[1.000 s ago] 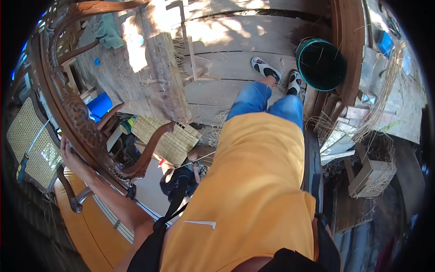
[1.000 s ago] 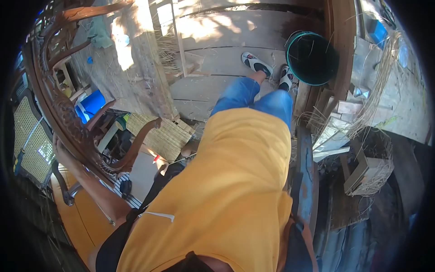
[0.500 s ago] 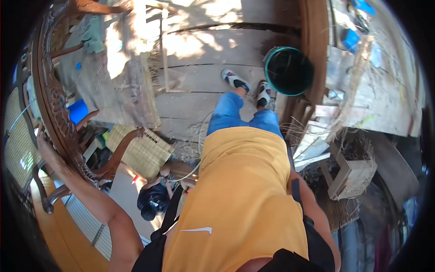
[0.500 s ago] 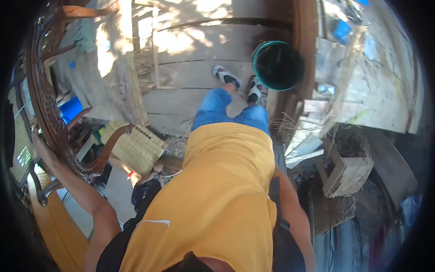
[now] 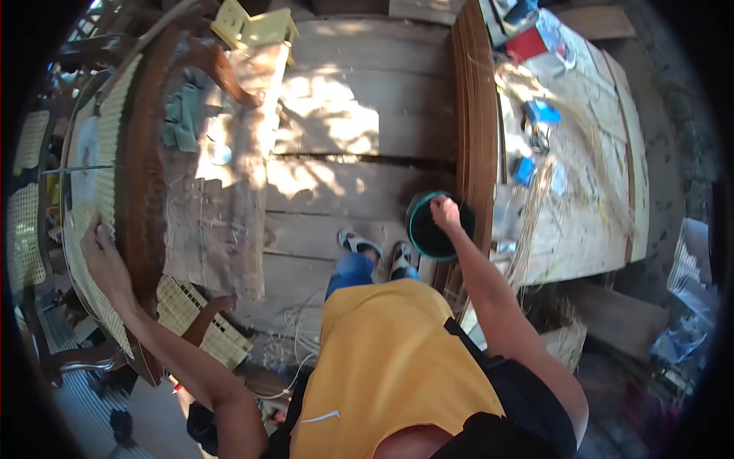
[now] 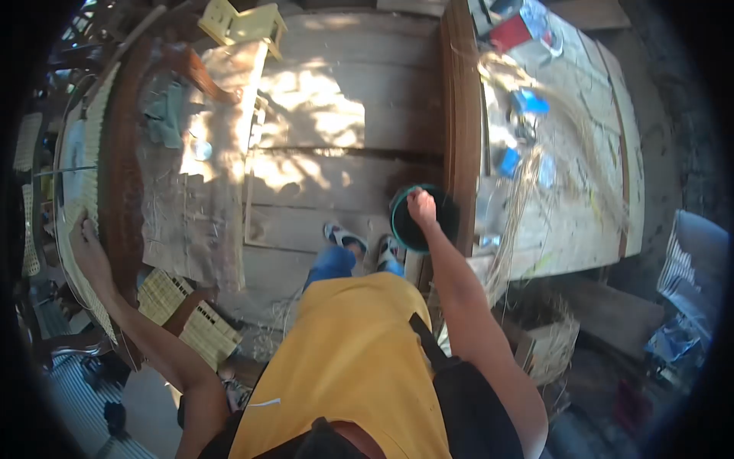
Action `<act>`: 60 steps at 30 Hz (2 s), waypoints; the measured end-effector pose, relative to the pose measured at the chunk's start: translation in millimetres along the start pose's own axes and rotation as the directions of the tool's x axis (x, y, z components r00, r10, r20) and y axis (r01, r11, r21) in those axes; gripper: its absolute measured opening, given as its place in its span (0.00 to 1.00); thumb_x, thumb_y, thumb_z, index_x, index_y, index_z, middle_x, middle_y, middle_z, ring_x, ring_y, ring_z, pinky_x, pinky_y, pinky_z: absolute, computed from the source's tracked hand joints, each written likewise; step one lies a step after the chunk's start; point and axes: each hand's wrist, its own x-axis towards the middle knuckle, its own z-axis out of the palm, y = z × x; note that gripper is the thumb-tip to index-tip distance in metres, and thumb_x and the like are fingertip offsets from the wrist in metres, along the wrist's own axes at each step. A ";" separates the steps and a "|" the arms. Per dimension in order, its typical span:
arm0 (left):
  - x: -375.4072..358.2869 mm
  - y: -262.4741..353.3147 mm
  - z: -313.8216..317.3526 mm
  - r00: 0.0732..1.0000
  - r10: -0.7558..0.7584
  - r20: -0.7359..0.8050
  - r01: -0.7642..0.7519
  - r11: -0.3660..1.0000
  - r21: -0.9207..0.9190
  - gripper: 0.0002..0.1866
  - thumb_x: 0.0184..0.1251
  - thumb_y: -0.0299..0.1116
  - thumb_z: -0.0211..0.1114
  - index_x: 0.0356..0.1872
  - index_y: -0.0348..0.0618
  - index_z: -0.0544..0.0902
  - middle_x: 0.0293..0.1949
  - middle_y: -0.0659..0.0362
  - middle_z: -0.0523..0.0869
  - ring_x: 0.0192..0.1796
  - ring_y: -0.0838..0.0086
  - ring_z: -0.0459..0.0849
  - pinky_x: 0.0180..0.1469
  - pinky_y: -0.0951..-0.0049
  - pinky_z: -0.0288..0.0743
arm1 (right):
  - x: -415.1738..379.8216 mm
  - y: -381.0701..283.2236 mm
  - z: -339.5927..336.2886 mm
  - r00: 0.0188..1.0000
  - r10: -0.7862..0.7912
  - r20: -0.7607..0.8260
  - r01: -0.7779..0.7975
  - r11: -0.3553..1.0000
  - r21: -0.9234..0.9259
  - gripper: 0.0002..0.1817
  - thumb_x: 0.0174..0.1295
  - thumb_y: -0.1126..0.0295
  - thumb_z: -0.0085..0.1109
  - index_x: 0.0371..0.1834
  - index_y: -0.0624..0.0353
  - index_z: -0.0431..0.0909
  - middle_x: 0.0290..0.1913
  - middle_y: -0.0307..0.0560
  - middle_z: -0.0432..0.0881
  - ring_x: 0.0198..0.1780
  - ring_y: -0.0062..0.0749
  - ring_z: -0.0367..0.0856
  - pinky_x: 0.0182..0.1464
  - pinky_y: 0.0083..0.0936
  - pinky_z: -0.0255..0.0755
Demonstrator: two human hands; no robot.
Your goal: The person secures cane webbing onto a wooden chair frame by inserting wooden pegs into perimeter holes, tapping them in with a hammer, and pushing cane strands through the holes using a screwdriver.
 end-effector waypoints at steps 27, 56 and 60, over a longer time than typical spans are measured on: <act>-7.4 50.3 -15.3 0.958 -0.284 -0.024 0.268 0.926 -0.267 0.16 0.79 0.33 0.58 0.60 0.37 0.81 0.53 0.50 0.81 0.54 0.61 0.81 0.58 0.64 0.74 | 157.8 -128.1 -31.7 0.550 -0.153 0.821 0.483 0.860 -0.164 0.21 0.65 0.53 0.59 0.47 0.60 0.85 0.48 0.61 0.86 0.53 0.60 0.84 0.54 0.52 0.78; -0.9 53.4 -18.1 0.919 -0.390 -0.054 0.357 0.882 -0.307 0.13 0.74 0.28 0.63 0.56 0.36 0.83 0.50 0.49 0.84 0.49 0.61 0.84 0.52 0.65 0.78 | 119.3 -531.3 -169.9 0.210 -0.868 0.451 0.590 0.480 0.649 0.12 0.69 0.71 0.65 0.54 0.55 0.83 0.43 0.47 0.86 0.38 0.35 0.87 0.42 0.30 0.83; -3.8 60.4 -21.0 0.914 -0.404 -0.047 0.363 0.862 -0.354 0.13 0.72 0.26 0.65 0.55 0.37 0.83 0.49 0.49 0.84 0.47 0.60 0.86 0.49 0.65 0.79 | 96.2 -542.5 -157.6 0.443 -0.833 0.331 0.604 0.551 0.577 0.11 0.64 0.75 0.70 0.48 0.57 0.83 0.38 0.42 0.82 0.32 0.23 0.80 0.37 0.24 0.78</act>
